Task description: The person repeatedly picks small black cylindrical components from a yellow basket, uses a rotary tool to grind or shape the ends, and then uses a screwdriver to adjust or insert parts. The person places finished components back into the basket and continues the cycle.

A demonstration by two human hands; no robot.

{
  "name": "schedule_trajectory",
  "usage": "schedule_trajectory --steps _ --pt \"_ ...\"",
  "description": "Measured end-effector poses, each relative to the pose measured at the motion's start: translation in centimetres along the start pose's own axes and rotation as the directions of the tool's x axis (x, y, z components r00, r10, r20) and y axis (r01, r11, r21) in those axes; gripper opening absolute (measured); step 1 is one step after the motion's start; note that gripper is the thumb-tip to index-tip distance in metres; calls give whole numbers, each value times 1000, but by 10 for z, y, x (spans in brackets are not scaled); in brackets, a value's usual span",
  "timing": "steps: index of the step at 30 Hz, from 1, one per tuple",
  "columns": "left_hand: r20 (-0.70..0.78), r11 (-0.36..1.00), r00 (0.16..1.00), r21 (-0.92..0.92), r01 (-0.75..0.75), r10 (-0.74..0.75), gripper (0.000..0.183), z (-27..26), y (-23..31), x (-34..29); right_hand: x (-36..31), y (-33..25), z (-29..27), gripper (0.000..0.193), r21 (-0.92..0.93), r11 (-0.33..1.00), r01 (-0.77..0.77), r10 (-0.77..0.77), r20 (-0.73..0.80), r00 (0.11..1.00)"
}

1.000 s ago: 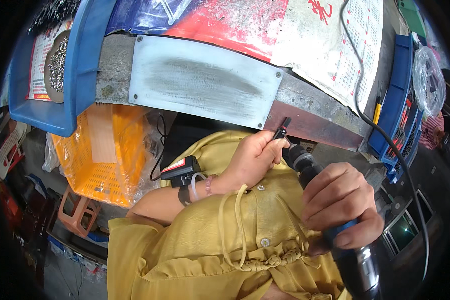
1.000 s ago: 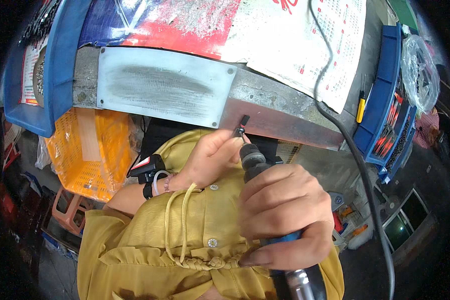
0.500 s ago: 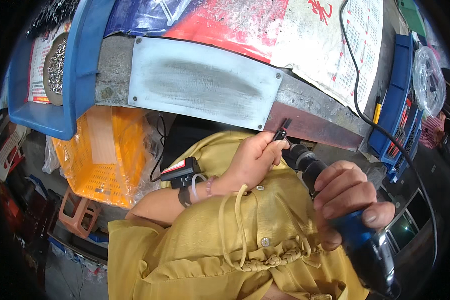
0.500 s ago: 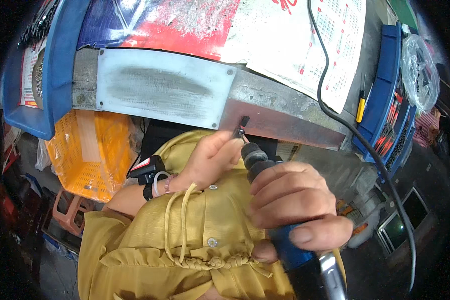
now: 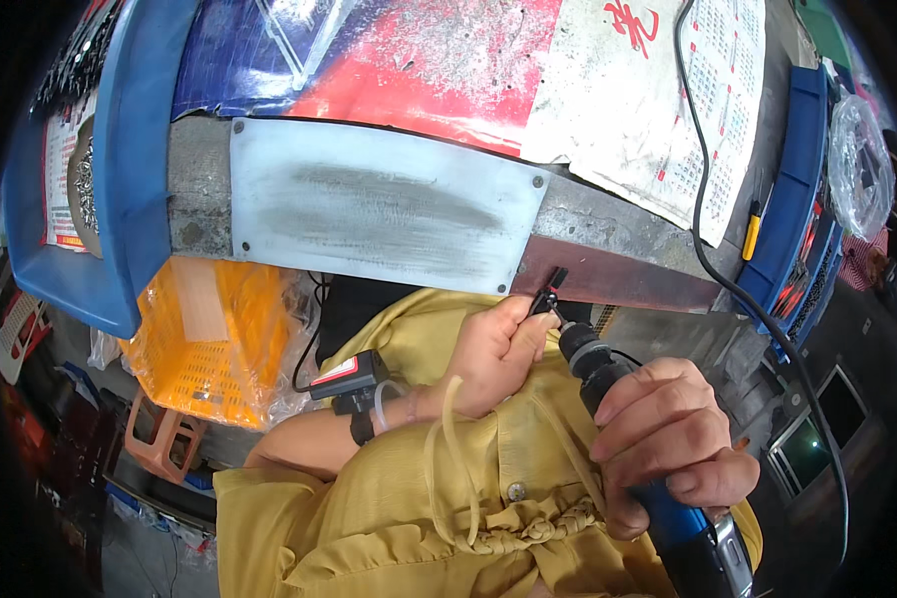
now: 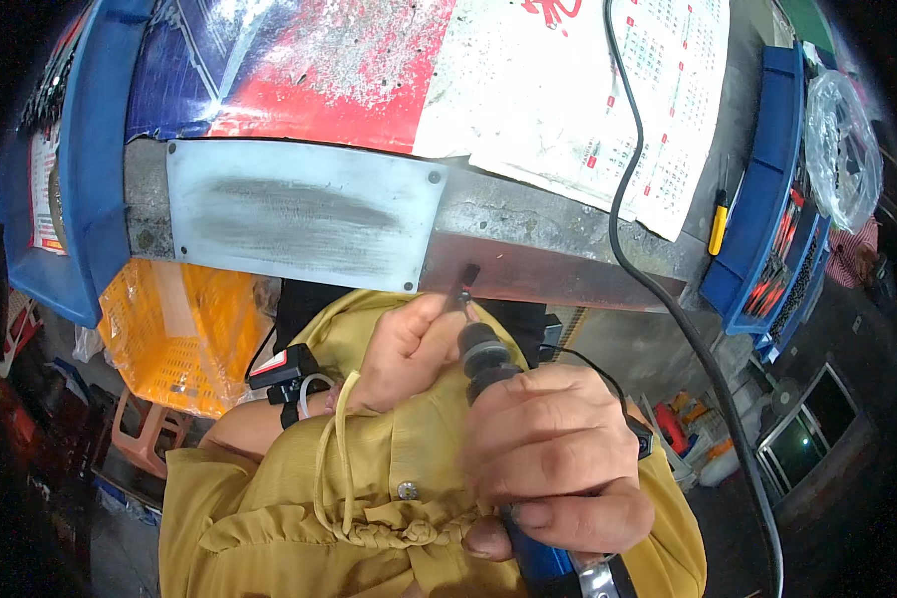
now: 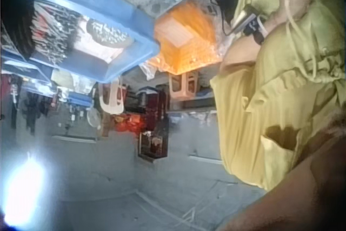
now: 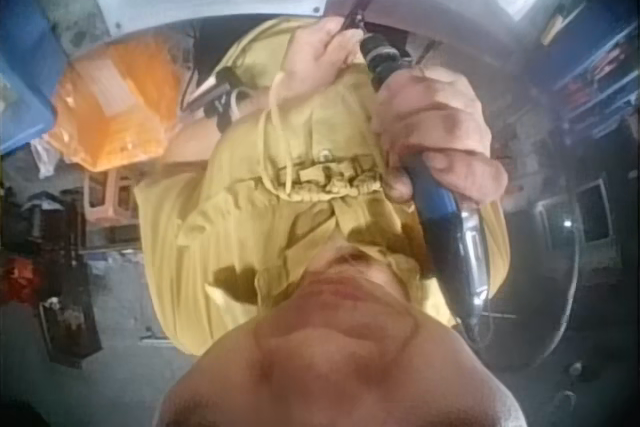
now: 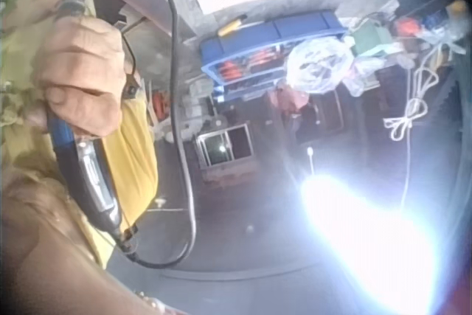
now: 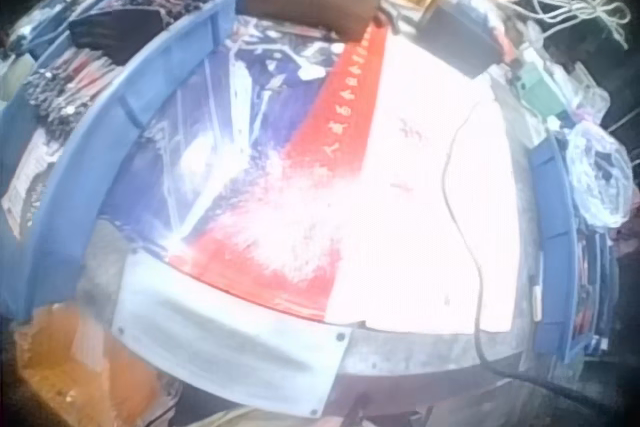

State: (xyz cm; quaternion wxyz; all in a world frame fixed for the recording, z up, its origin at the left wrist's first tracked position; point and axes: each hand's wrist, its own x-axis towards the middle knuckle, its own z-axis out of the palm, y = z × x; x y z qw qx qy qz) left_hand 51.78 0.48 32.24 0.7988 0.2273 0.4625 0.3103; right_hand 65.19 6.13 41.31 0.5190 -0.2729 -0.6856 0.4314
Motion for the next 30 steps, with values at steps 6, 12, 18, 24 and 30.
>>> schedule_trajectory --steps 6,12,18,24,30 --pt "-19 999 1000 -29 18 -19 15 3 -2 0 4 8 -4 43 56 998 -4 3 18 1000" --pt "7 998 999 -34 54 -54 16 1 1 -1 6 3 -4 44 36 999 -37 36 20 999" --pt "-8 991 995 -85 100 -101 20 3 3 1 4 -4 -12 50 26 999 -41 38 108 993" --pt "25 996 997 -52 70 -69 17 2 5 0 -3 -14 -16 58 35 998 46 -47 13 999" --pt "30 996 996 -43 80 -79 18 2 8 0 -10 -12 -16 59 35 999 -13 12 15 1000"
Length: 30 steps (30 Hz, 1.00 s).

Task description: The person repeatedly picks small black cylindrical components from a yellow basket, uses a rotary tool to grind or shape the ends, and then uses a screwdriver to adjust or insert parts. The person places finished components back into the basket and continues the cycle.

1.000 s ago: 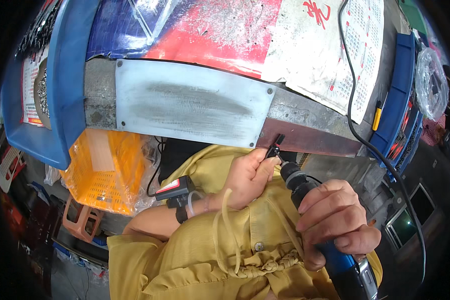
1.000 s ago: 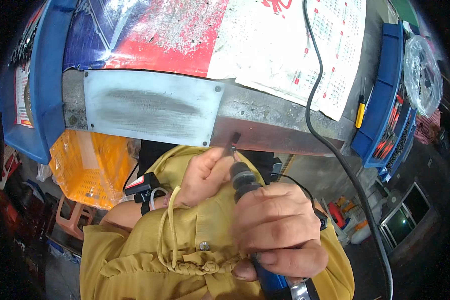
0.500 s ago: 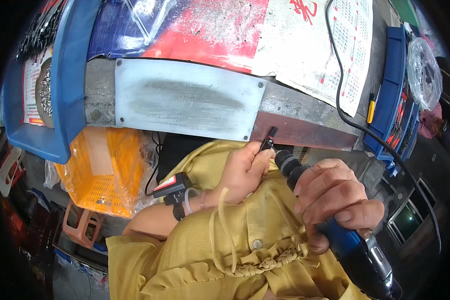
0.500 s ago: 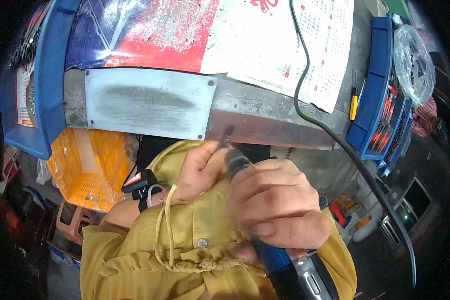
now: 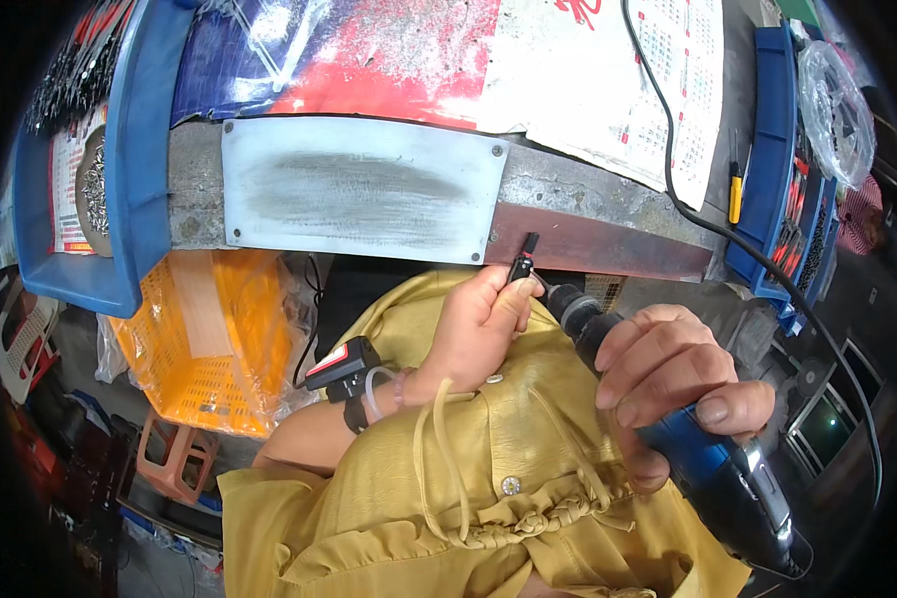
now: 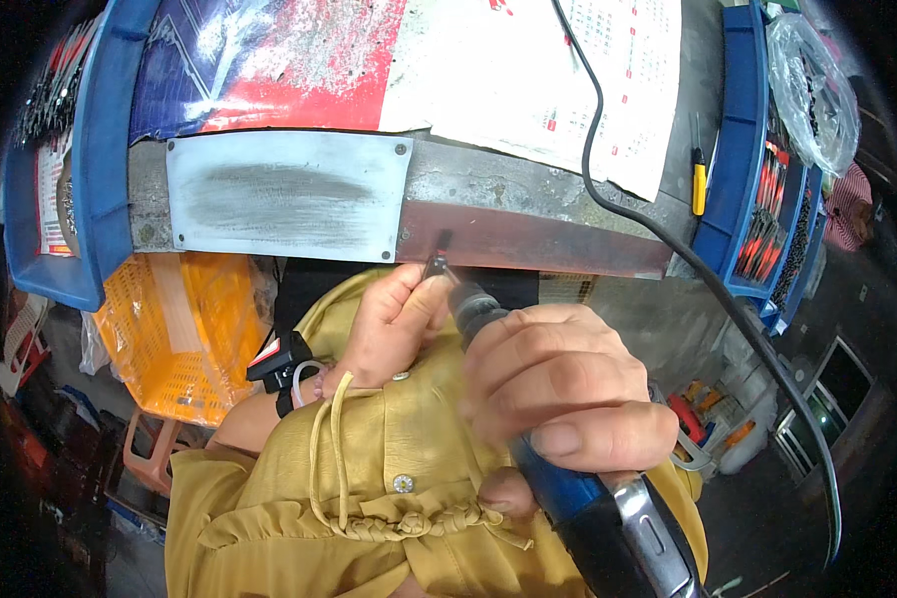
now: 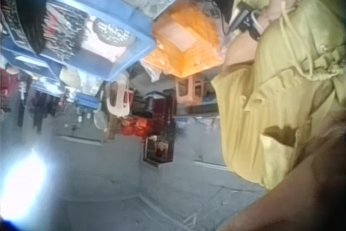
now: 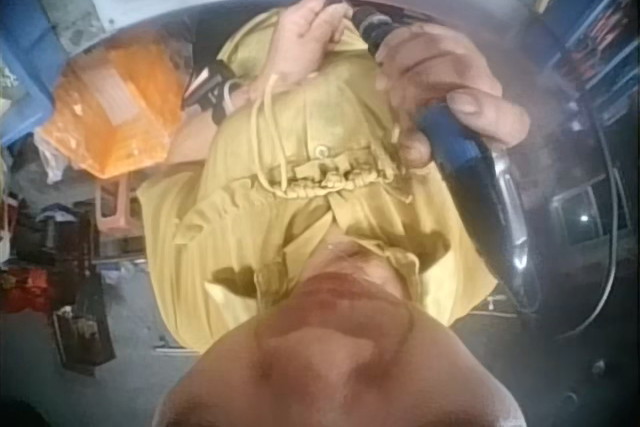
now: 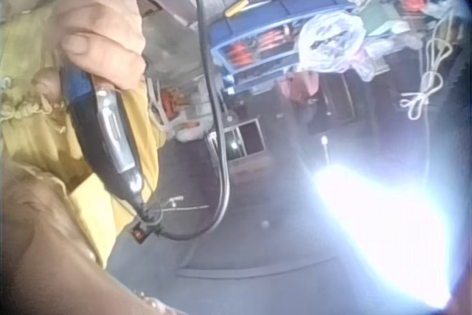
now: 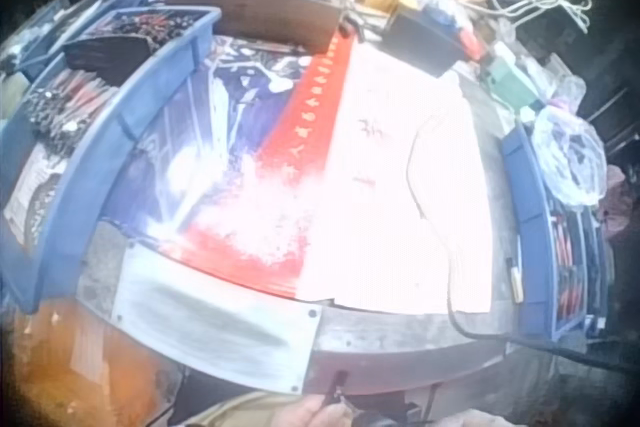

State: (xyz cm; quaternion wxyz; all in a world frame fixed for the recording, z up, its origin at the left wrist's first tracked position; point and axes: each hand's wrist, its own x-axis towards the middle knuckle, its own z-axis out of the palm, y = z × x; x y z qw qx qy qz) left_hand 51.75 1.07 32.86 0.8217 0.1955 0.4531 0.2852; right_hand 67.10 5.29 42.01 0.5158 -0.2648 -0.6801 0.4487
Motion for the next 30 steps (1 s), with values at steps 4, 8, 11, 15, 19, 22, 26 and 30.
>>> schedule_trajectory --steps 4,8,11,15,19,22,26,30 --pt "-3 1000 1000 -25 19 -19 17 1 1 0 -2 3 0 57 1 1000 3 -3 1 1000" --pt "-4 999 999 -26 35 -36 17 0 2 -1 -2 4 -1 55 -14 998 54 -54 -7 998" --pt "0 997 998 -44 62 -62 17 0 2 -1 -2 4 -1 53 -16 999 41 -41 0 999" --pt "1 998 998 -30 59 -59 17 0 4 -1 -1 5 2 53 -16 999 33 -34 -27 999" --pt "-9 996 997 -22 82 -82 17 0 4 -1 2 5 2 46 46 999 21 -20 -22 1000" --pt "-16 999 998 -4 52 -52 17 1 2 -1 5 3 3 38 134 991 -8 16 -56 998" --pt "-14 999 1000 35 -3 3 16 0 -2 -1 5 4 8 37 122 993 1 14 -118 993" --pt "4 1000 1000 26 -11 11 16 -1 -4 -1 5 8 9 38 156 988 19 -1 -114 993"
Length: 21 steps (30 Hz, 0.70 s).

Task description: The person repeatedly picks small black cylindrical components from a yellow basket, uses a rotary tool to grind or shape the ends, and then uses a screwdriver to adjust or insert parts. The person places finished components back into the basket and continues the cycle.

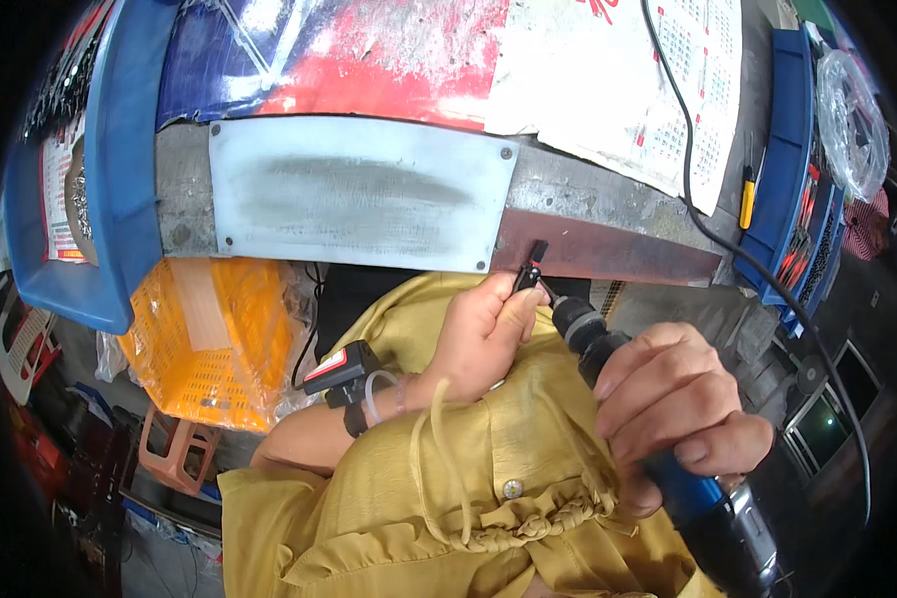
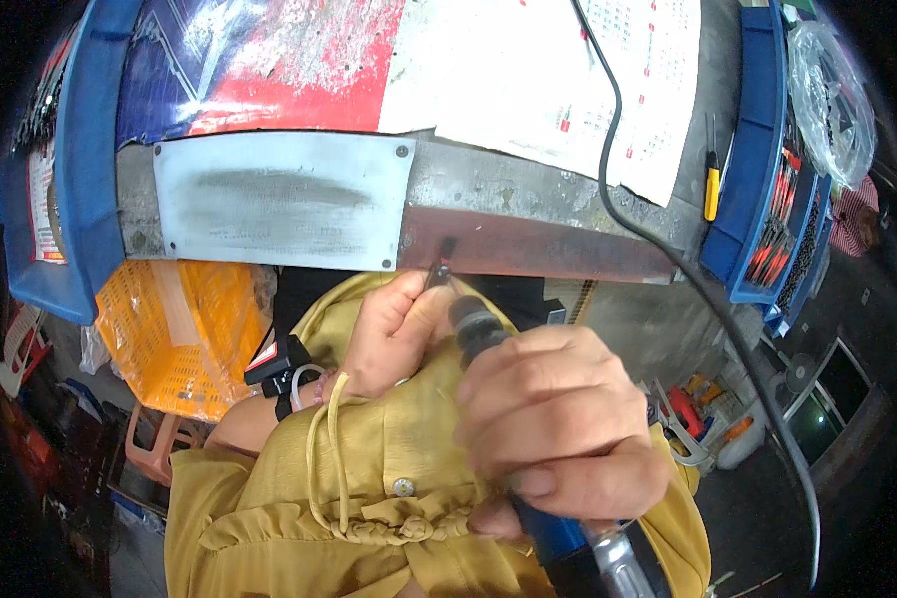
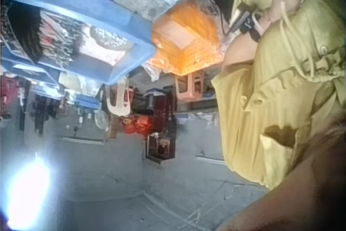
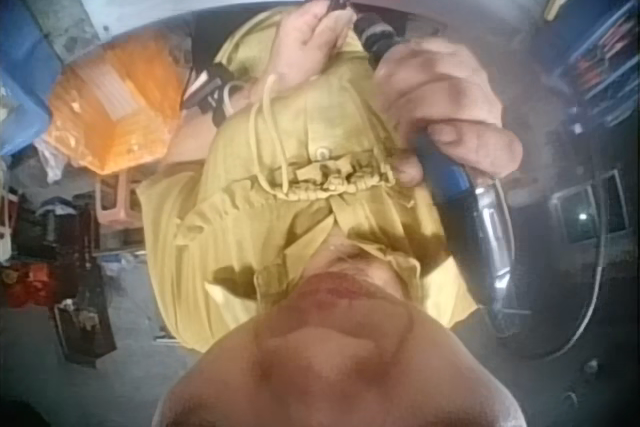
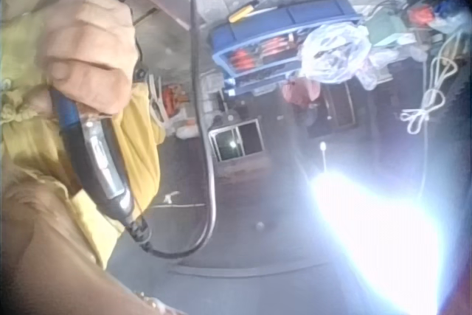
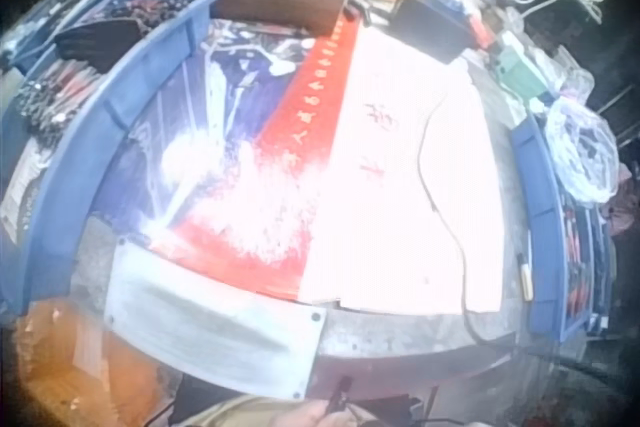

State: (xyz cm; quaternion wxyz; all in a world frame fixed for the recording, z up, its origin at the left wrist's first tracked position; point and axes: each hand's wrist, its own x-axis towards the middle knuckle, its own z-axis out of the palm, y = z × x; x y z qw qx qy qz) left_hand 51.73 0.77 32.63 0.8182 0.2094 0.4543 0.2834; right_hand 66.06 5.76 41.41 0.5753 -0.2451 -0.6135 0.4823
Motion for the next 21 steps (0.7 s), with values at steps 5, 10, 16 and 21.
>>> schedule_trajectory --steps 5,10,16,21 --pt "31 998 998 -16 60 -60 15 -4 5 0 0 4 0 37 15 1000 3 -3 -18 1000" --pt "23 994 997 -77 76 -74 15 -1 4 0 4 9 -3 37 47 999 -16 17 -20 1000" --pt "14 995 999 -94 38 -37 15 -1 0 2 6 8 -14 41 -50 999 -18 24 129 991" --pt "-1 995 997 -63 82 -83 17 0 3 1 1 4 -16 49 -49 998 -50 56 124 991"
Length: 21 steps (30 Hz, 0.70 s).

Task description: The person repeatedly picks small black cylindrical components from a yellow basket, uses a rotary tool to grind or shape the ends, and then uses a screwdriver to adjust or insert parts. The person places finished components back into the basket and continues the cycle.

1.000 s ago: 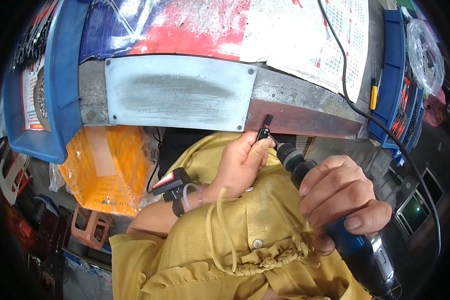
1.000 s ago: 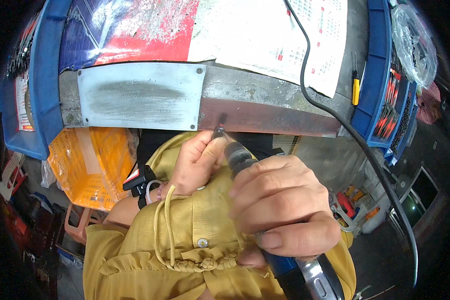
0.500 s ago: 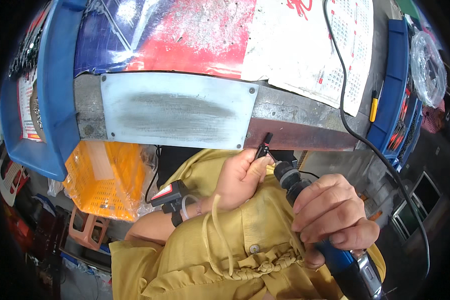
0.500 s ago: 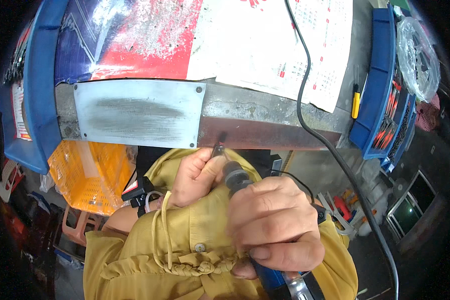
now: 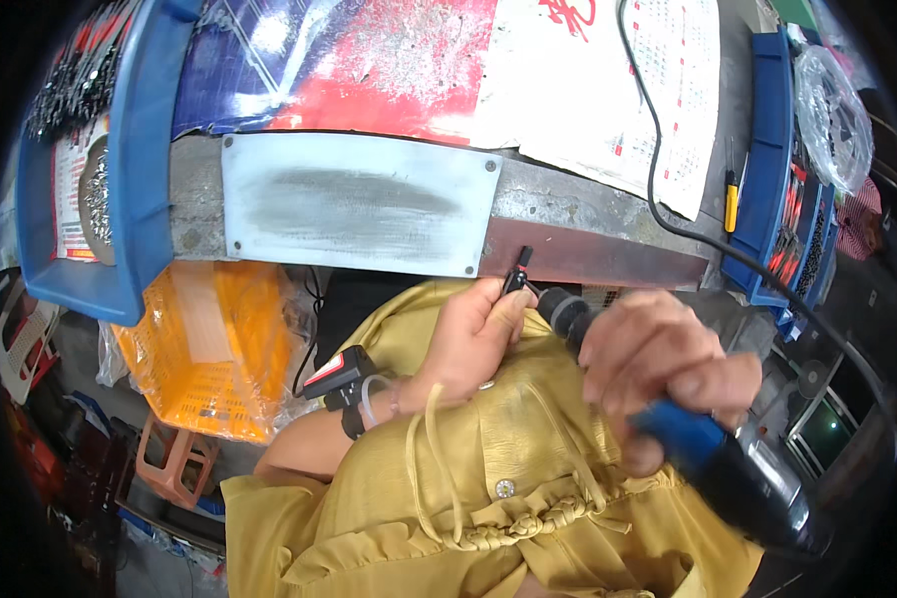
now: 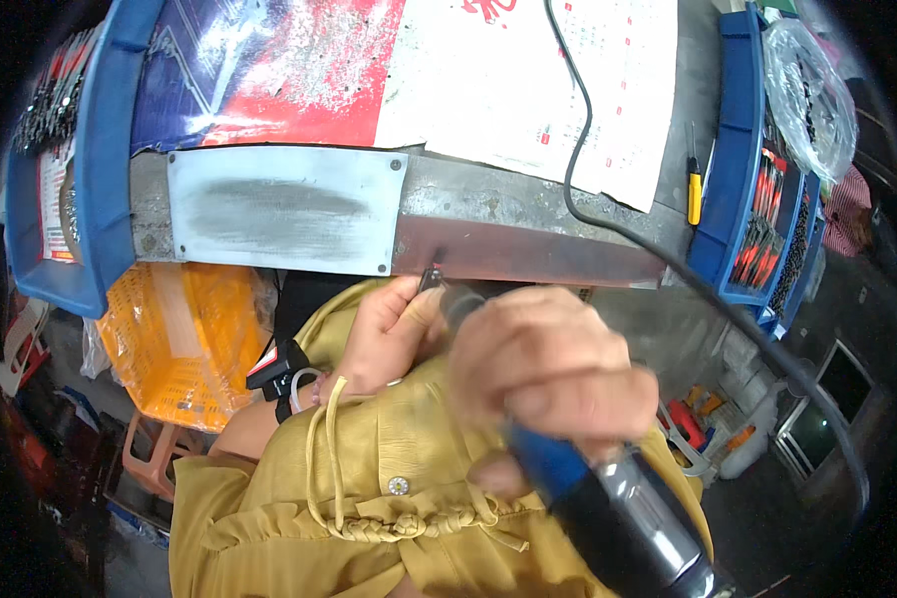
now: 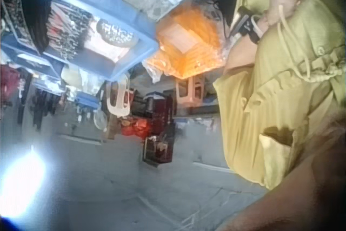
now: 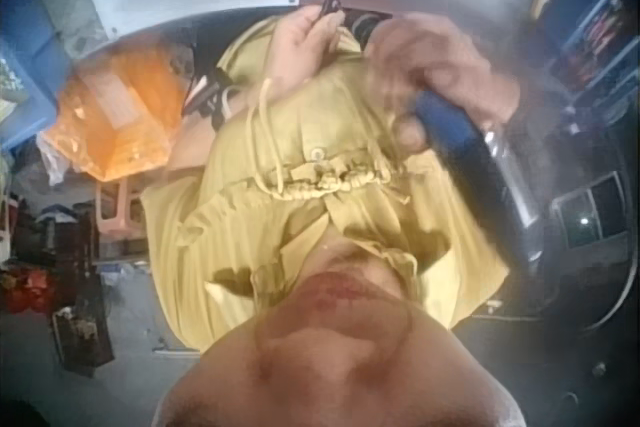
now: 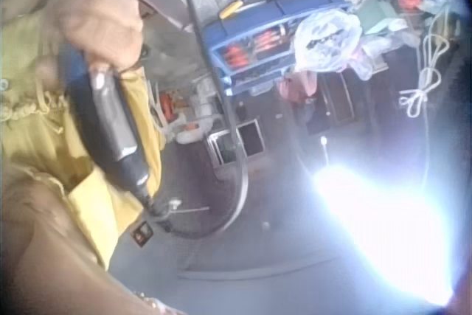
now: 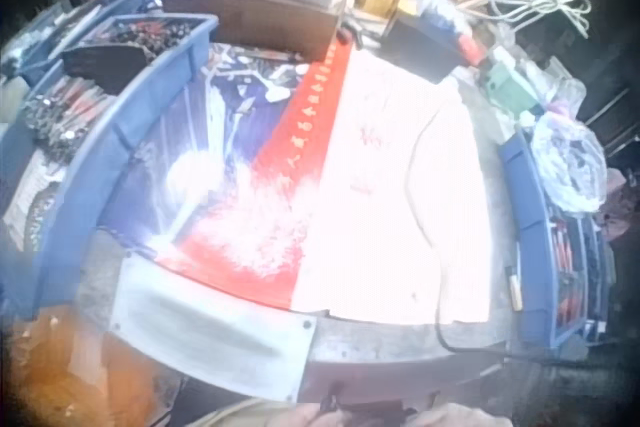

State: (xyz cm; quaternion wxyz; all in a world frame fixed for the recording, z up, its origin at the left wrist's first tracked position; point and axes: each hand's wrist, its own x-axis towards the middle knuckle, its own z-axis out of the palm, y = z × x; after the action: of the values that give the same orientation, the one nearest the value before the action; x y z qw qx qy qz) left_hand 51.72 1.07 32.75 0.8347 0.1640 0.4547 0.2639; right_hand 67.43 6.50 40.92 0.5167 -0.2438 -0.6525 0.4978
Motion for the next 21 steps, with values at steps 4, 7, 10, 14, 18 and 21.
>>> schedule_trajectory --steps 4,7,10,14,18,21 --pt "66 999 997 31 25 -27 21 -5 11 -1 2 1 0 59 16 1000 6 -3 -199 980" --pt "141 995 987 -52 82 -74 21 -12 22 -7 11 -8 -7 60 -162 966 -201 109 -449 887" --pt "192 997 981 -79 16 -1 27 -16 34 -21 23 -6 -28 54 -683 499 -534 292 -447 845" --pt "222 995 973 65 -78 62 33 -16 51 -39 20 33 -44 57 -933 155 -325 230 -286 930" --pt "186 988 975 68 -137 123 33 -9 58 -45 8 56 -51 56 -937 124 -326 334 -270 903" --pt "183 988 974 62 -144 131 31 -3 60 -42 2 41 -58 48 -914 198 -353 237 -305 923"
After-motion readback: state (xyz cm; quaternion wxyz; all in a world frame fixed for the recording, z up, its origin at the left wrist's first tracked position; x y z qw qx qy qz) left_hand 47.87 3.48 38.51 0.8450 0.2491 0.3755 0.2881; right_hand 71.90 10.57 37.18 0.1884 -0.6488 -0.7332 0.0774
